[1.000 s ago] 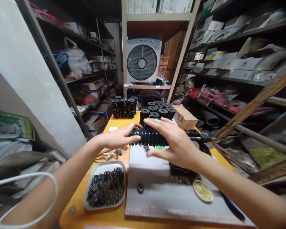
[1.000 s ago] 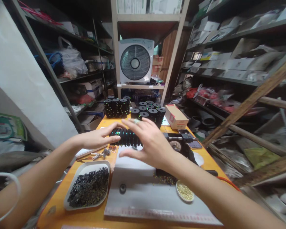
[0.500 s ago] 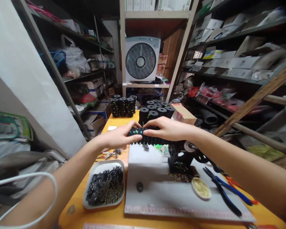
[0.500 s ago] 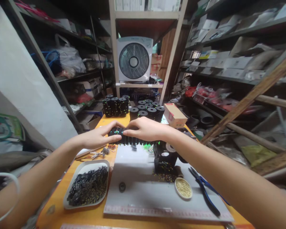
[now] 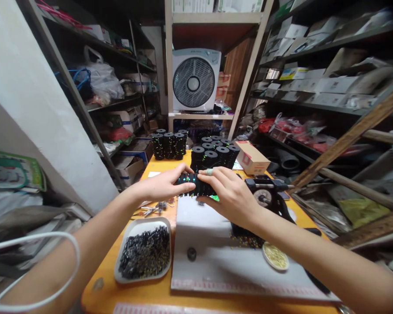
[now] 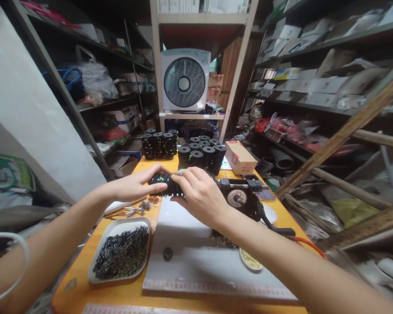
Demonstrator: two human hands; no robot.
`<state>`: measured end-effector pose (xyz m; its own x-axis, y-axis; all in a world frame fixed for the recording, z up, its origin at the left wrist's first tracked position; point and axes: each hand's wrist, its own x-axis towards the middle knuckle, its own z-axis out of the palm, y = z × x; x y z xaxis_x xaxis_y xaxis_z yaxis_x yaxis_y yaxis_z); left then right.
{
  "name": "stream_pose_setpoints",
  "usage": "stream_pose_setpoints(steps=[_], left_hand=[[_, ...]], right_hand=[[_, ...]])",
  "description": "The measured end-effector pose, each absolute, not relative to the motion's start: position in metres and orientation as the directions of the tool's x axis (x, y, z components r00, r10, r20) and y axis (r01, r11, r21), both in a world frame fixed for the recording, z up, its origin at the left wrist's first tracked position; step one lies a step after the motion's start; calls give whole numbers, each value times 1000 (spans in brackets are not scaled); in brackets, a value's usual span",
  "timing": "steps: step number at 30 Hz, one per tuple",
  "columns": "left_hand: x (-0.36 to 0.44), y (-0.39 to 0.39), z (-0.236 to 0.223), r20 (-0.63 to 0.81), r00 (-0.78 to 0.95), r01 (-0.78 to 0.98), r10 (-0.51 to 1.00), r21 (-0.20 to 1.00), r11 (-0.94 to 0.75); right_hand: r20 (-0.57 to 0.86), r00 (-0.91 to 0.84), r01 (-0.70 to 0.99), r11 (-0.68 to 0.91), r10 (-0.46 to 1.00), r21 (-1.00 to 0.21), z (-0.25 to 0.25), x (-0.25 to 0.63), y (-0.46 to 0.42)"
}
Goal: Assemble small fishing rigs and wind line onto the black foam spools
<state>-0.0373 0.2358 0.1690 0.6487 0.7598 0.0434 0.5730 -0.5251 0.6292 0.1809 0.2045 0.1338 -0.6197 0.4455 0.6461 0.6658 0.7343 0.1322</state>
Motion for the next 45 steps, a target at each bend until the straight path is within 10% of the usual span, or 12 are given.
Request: stream_pose_setpoints(steps=[12,21,30,36,45], left_hand=[[-23,227,168,112,564,592,818,636,-496],[-23,228,170,56,565,592,823,667,-452],[-24,230,169,71,576,611,814,625,-486],[-25,233,167,114,594,623,796,560,-545],[-23,229,169,128,582,626,803,559,-543]], right_hand=[[536,-628,708,700,565,92,155,194,205],[-184,-685,693,552,705,-464,203,204,263],[-149,-688,662,530,710,-529,201,209,262],[77,-677,667,654,732,-357,205,199,242],[-230,-661,704,486,714,-518,207,201,271]])
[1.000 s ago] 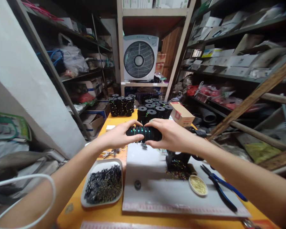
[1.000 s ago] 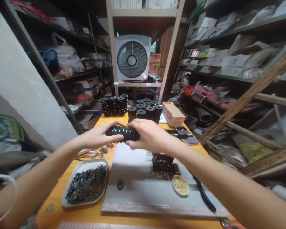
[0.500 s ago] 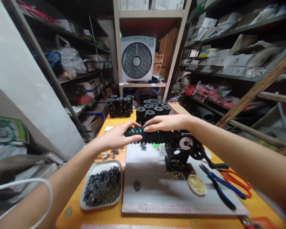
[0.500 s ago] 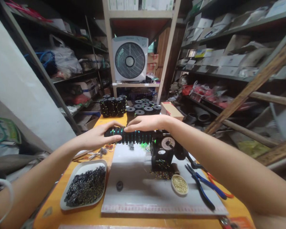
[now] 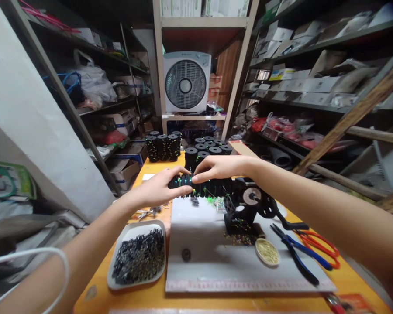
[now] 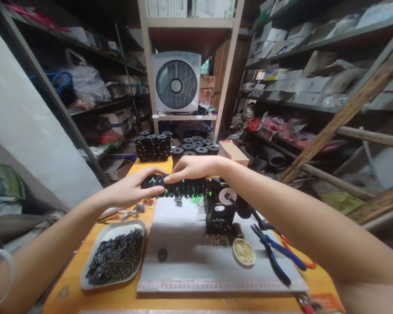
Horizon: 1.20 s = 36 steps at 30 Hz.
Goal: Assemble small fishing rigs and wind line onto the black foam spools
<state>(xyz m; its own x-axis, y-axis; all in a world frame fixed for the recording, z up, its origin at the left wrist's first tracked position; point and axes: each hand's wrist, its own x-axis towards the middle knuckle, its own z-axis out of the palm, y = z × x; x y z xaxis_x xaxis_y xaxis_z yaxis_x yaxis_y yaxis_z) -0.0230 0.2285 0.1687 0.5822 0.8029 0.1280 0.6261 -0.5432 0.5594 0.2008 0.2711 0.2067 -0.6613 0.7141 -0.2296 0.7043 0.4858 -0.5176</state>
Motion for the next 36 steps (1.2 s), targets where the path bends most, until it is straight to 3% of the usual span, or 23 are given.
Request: stream_pose_setpoints(steps=[8,14,18,30,36], left_hand=[[-25,228,167,151,593,622,791,538,-569],[-23,228,166,225,615,612,756,468,-637],[-21,230,166,237,640,595,731,449,-667],[-14,224,159,272,523,532,808,636,-559],[-11,222,162,234,493,551,838,662,-509]], right_hand=[[-306,-571,757,345,762,-554,206,202,276],[-140,-705,672,593,695,-444,212,201,260],[-94,-716,674,649,692,-351,210,200,255],[-142,-693,683,580,707,-444,206,205,258],[-220,-609,723,421,762,-547,210,220,258]])
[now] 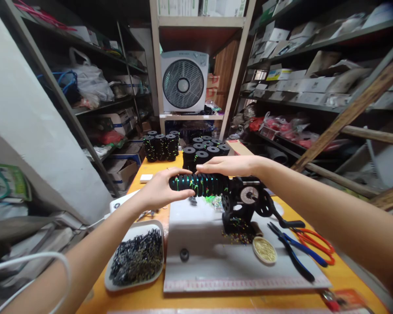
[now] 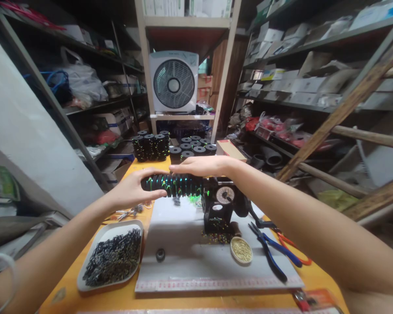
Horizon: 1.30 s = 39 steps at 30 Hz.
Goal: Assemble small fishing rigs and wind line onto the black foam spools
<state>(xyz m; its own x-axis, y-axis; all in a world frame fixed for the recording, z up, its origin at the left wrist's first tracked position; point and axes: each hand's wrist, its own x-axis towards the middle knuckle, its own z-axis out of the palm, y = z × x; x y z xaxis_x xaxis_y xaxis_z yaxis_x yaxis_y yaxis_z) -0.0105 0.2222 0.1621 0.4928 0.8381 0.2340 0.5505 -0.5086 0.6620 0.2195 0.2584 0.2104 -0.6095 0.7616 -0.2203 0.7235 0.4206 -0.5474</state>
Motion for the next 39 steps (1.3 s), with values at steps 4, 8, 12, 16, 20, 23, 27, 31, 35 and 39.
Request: stream_pose_setpoints(steps=[4,8,12,16,20,23,27,31,35,39], left_hand=[[-10,222,163,236,489,552,840,662,-507],[-10,222,163,233,487,560,842,656,-506],[-10,223,163,218,497,563,840,655,-504],[-11,223,165,206,507,555,837,665,-500],[-10,221,167,201,507,567,838,655,-499],[-11,223,168,224,517,590,826,606,-533],[-13,228,167,266,541,631,798,498,-594],[-14,228,168,248,561,638,790,479,-603],[-13,225,171,223,580,656,783,442,-612],[-11,223,174,192,646,666,739,331,-668]], right_hand=[[-205,-668,673,464,715,-576,206,221,258],[-160,-691,634,484,705,-603,201,221,257],[-78,-690,617,528,720,-584,197,221,250],[-28,-690,606,556,724,-569,196,220,245],[-15,-698,603,576,716,-552,196,220,244],[8,-700,614,608,714,-503,197,217,240],[65,-676,653,637,734,-409,199,212,238],[-55,-686,668,597,726,-445,203,212,245],[-101,-683,665,560,723,-494,203,215,250],[-87,-690,645,556,719,-524,200,217,251]])
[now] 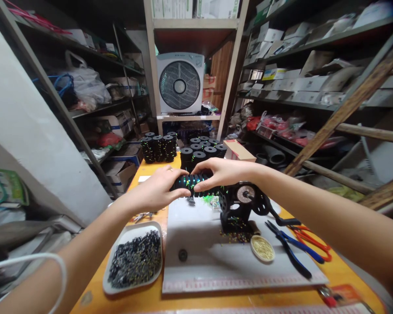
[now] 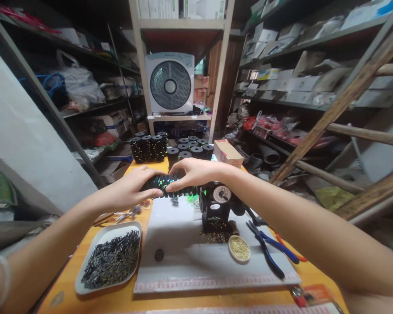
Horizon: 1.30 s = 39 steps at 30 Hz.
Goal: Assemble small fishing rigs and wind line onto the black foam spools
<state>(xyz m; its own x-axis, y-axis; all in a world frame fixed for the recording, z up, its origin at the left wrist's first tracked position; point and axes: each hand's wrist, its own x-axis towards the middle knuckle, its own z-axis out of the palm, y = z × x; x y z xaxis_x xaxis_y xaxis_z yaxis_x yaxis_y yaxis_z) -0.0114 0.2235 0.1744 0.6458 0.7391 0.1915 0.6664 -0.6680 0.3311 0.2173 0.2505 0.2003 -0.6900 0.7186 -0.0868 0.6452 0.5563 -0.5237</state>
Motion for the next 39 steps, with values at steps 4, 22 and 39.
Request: stream_pose_setpoints(steps=[4,22,39], left_hand=[[-10,221,176,175,644,686,745,299,-663],[-3,221,174,186,607,686,772,367,-628],[-5,220,174,170,624,677,762,368,-637]], right_hand=[[-24,-699,517,482,715,-707,205,225,251],[26,-612,617,498,790,-609,207,225,245],[279,-574,637,634,770,-438,178,209,225]])
